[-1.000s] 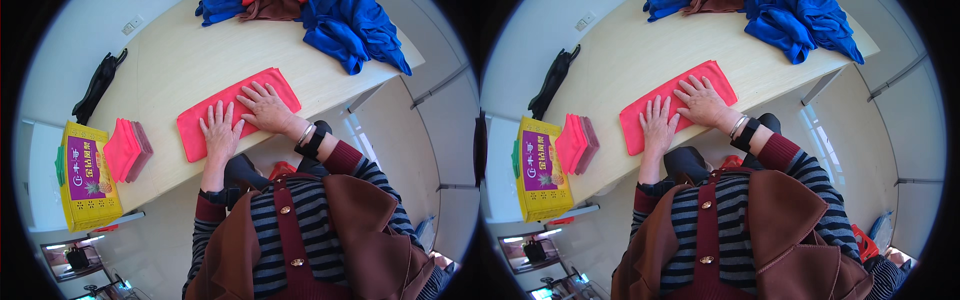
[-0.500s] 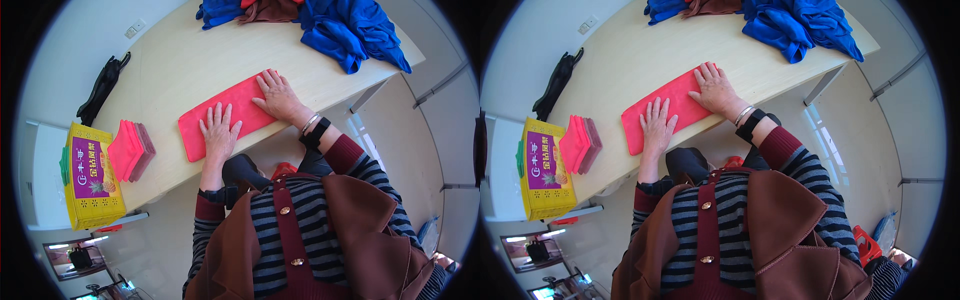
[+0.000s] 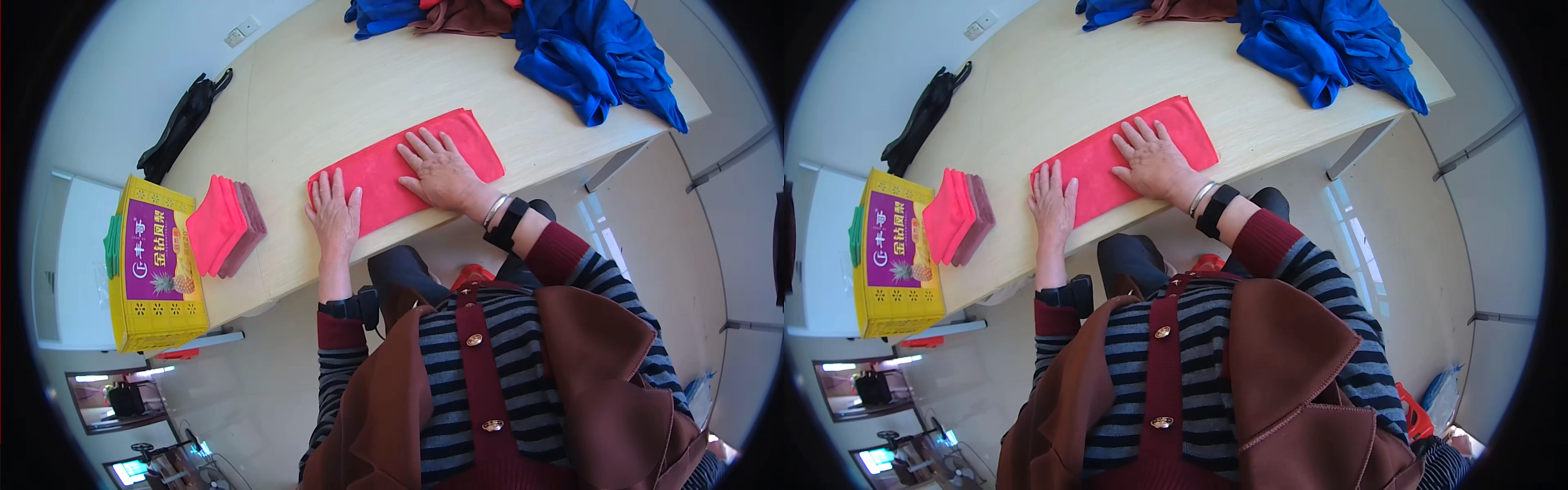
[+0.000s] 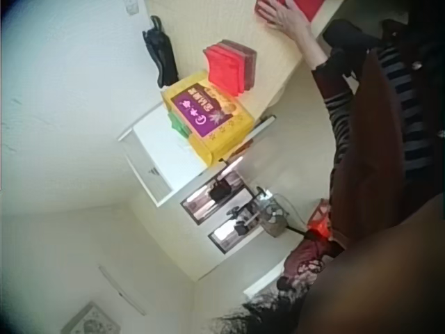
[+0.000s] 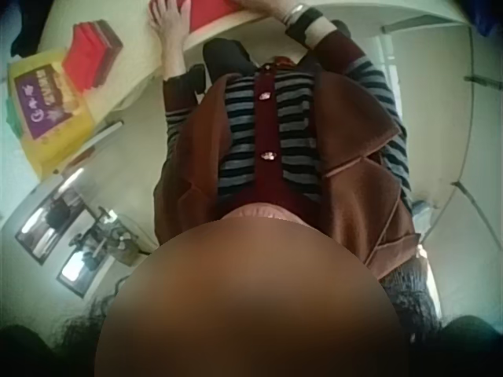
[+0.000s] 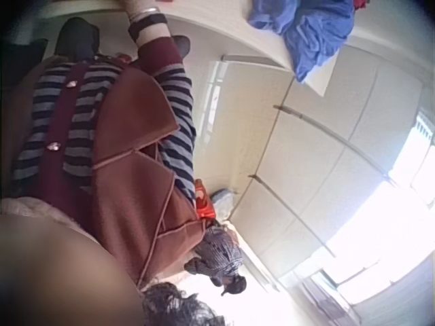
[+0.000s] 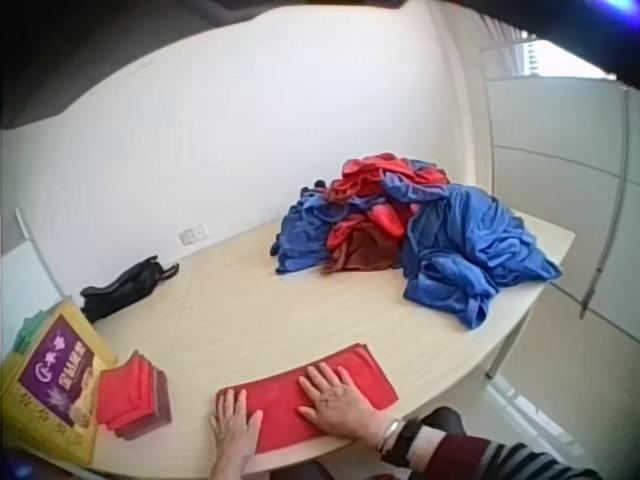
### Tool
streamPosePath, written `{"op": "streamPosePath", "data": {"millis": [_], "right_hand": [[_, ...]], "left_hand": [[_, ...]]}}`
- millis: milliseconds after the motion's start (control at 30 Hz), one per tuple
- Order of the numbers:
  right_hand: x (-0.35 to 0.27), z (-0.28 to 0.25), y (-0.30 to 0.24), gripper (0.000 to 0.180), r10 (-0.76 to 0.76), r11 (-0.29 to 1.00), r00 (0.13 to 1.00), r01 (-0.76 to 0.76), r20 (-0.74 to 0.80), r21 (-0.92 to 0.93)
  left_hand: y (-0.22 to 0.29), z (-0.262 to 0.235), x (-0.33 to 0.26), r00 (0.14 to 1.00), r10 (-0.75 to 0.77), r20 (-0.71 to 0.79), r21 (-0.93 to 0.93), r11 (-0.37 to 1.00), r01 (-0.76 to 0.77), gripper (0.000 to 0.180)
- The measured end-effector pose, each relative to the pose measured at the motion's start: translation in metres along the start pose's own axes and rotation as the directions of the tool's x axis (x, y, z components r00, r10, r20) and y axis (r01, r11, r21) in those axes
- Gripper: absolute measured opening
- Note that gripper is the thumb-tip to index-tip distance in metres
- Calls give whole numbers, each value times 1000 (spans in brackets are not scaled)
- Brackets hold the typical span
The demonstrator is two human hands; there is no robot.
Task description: Folding pink cloth napkins into squares and stacking them on a table.
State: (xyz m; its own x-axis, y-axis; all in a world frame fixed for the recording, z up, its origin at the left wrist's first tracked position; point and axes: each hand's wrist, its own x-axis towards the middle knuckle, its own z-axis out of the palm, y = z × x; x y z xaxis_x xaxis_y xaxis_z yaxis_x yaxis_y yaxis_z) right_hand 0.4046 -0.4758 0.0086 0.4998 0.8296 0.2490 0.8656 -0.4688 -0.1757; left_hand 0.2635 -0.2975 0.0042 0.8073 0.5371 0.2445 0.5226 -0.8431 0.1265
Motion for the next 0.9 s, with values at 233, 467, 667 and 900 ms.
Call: {"op": "streamPosePath", "data": {"millis": [233, 467, 667, 900], "right_hand": [[4, 1, -2, 59, 29, 1000, 999, -29, 27, -10], [28, 11, -19, 57, 56, 998, 998, -56, -17, -26], [26, 15, -11, 56, 73, 997, 997, -73, -9, -17], [25, 15, -14, 55, 61, 998, 998, -62, -18, -25]], "left_hand": [[-18, -24, -6, 925, -378, -31, 3, 926, 378, 48], [-43, 3, 6, 917, -393, 63, -377, 842, 386, 34], [-48, -14, 12, 873, -181, 452, -892, -102, 440, 32], [-3, -70, 37, 952, 0, 305, -942, -150, 302, 35]]}}
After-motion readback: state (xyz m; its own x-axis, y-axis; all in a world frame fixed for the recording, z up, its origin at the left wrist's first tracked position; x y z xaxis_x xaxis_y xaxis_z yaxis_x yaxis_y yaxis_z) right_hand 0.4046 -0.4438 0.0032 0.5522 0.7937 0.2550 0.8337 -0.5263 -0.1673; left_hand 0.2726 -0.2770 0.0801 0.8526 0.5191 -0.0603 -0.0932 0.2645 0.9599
